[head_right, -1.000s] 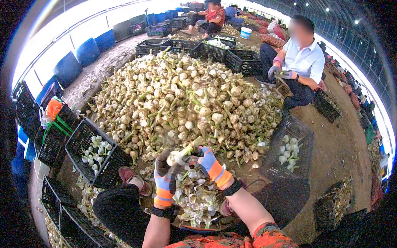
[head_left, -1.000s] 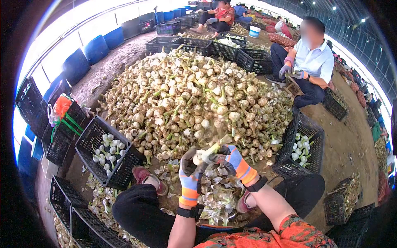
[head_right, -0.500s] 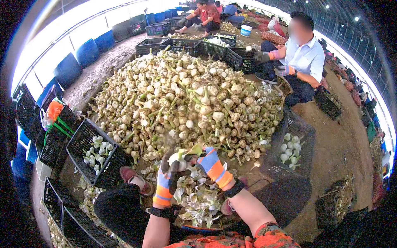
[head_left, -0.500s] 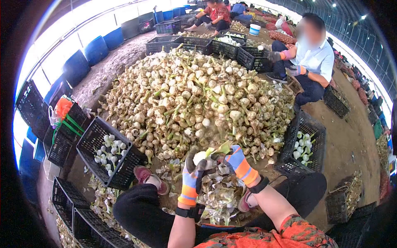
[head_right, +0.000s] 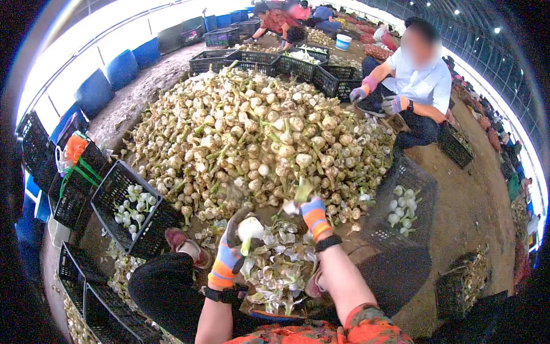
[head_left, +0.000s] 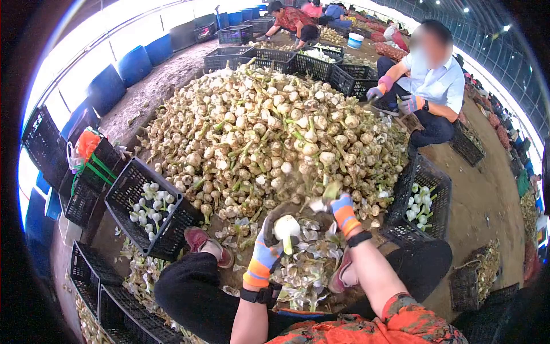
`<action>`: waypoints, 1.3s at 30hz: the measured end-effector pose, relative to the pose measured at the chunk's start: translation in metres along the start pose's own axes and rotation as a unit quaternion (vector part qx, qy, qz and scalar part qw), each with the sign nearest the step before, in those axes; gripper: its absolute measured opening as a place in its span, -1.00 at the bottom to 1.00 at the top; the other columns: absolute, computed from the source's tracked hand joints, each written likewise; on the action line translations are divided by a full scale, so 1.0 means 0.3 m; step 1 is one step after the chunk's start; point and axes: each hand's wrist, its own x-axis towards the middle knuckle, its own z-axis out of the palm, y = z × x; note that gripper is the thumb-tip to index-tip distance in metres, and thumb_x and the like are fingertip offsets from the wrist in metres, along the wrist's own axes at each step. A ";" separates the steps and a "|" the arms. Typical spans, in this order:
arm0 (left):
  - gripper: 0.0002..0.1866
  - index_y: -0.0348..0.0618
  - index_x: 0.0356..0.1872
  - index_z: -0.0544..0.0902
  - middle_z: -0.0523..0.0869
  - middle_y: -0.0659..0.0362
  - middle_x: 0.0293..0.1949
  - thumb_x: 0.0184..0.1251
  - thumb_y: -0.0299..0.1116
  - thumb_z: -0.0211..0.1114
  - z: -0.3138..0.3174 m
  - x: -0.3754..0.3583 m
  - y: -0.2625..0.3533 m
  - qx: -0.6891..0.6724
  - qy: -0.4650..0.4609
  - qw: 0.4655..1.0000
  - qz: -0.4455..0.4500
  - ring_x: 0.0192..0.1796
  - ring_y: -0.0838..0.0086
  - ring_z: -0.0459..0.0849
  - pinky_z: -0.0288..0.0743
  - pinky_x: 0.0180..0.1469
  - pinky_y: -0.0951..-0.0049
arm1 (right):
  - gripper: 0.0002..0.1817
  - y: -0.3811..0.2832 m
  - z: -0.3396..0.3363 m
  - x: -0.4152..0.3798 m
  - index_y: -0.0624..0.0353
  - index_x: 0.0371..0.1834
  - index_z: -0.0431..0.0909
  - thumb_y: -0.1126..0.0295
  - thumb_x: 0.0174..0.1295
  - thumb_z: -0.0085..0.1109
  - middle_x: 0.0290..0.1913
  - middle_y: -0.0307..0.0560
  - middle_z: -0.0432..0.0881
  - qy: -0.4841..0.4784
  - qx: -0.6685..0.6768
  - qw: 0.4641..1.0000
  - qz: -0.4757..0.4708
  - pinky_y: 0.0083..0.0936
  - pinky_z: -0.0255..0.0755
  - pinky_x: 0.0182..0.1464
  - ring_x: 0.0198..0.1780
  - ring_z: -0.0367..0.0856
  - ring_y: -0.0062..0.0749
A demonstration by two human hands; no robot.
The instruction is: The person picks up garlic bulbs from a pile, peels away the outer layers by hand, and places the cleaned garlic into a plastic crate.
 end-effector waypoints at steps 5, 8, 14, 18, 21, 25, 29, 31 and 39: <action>-0.15 -0.25 0.24 0.23 0.43 0.07 0.10 -0.17 -0.50 0.48 -0.020 0.003 -0.024 0.197 0.023 0.977 0.079 0.11 0.39 0.45 0.38 0.14 0.41 | -0.59 -0.369 -0.141 -0.205 0.27 0.00 0.53 0.44 0.02 0.20 -0.08 0.03 0.60 -0.266 -0.003 0.929 -0.257 -0.47 0.42 0.01 -0.08 0.59 -0.33; -0.07 -0.25 0.30 0.12 0.48 0.12 -0.01 -0.16 -0.50 0.48 -0.026 0.007 -0.063 0.233 0.023 0.972 0.037 0.00 0.45 0.49 0.40 0.07 0.46 | -0.66 -0.517 -0.169 -0.312 0.27 -0.13 0.58 0.43 -0.03 0.18 -0.21 0.06 0.59 -0.302 -0.023 0.874 -0.380 -0.40 0.44 -0.05 -0.19 0.59 -0.18; -0.13 -0.25 0.27 0.17 0.49 0.13 0.00 -0.15 -0.56 0.43 0.048 -0.001 0.005 0.168 0.021 0.983 0.064 0.02 0.44 0.50 0.40 0.09 0.45 | -0.71 -0.600 -0.143 -0.325 0.26 -0.23 0.55 0.39 -0.06 0.15 -0.23 0.12 0.57 -0.307 -0.296 0.817 -0.387 -0.25 0.43 -0.07 -0.18 0.55 0.01; -0.25 -0.26 0.22 0.27 0.49 0.07 0.05 -0.09 -0.55 0.40 0.035 -0.002 -0.013 0.164 0.124 0.976 0.068 0.05 0.41 0.50 0.42 0.11 0.46 | -0.72 -0.559 -0.135 -0.307 0.24 -0.29 0.52 0.30 -0.04 0.13 -0.24 0.19 0.56 -0.239 -0.230 0.855 -0.399 -0.25 0.44 -0.11 -0.16 0.54 0.07; -0.44 -0.31 0.14 0.38 0.55 0.02 -0.01 0.04 -0.61 0.33 0.025 0.009 -0.014 -0.091 0.199 0.976 0.016 -0.04 0.38 0.59 0.51 0.01 0.42 | -0.68 -0.508 -0.109 -0.322 0.25 -0.28 0.50 0.28 -0.07 0.18 -0.22 0.20 0.53 -0.238 -0.086 0.906 -0.340 -0.23 0.43 -0.08 -0.14 0.52 0.08; -0.66 -0.31 -0.07 0.56 0.66 0.13 -0.25 0.10 -0.48 0.36 0.001 0.009 -0.049 -0.059 0.336 0.939 -0.034 -0.29 0.51 0.63 0.52 -0.24 0.57 | -0.68 -0.475 -0.049 -0.390 0.28 -0.25 0.47 0.38 -0.12 0.14 -0.19 0.20 0.51 -0.211 -0.149 0.892 -0.372 -0.22 0.41 -0.10 -0.13 0.50 0.09; -0.66 -0.32 -0.04 0.56 0.66 0.14 -0.20 0.20 -0.36 0.30 -0.024 0.009 -0.046 -0.026 0.264 0.964 0.033 -0.26 0.57 0.61 0.49 -0.24 0.61 | -0.55 -0.437 -0.027 -0.286 0.24 -0.19 0.45 0.27 -0.19 0.23 -0.12 0.10 0.49 -0.115 -0.219 0.919 -0.307 -0.28 0.43 -0.02 -0.04 0.49 -0.03; -0.63 -0.34 0.00 0.54 0.64 0.10 -0.11 0.27 -0.30 0.23 0.003 -0.002 0.027 -0.008 0.187 0.982 -0.004 -0.14 0.55 0.60 0.48 -0.14 0.60 | -0.55 -0.393 -0.039 -0.230 0.24 -0.17 0.48 0.24 -0.16 0.23 -0.03 0.13 0.47 -0.058 -0.256 0.920 -0.290 -0.26 0.42 -0.01 -0.02 0.49 -0.03; -0.48 -0.35 0.23 0.30 0.36 -0.01 0.25 0.36 -0.22 0.05 -0.001 0.024 0.015 -0.330 0.102 0.936 0.075 0.22 0.32 0.41 0.28 0.27 0.32 | -0.61 0.035 0.071 -0.111 0.27 -0.20 0.60 0.15 0.12 0.08 -0.22 0.10 0.65 -0.316 0.005 0.945 -0.081 -0.29 0.45 -0.05 -0.16 0.62 -0.08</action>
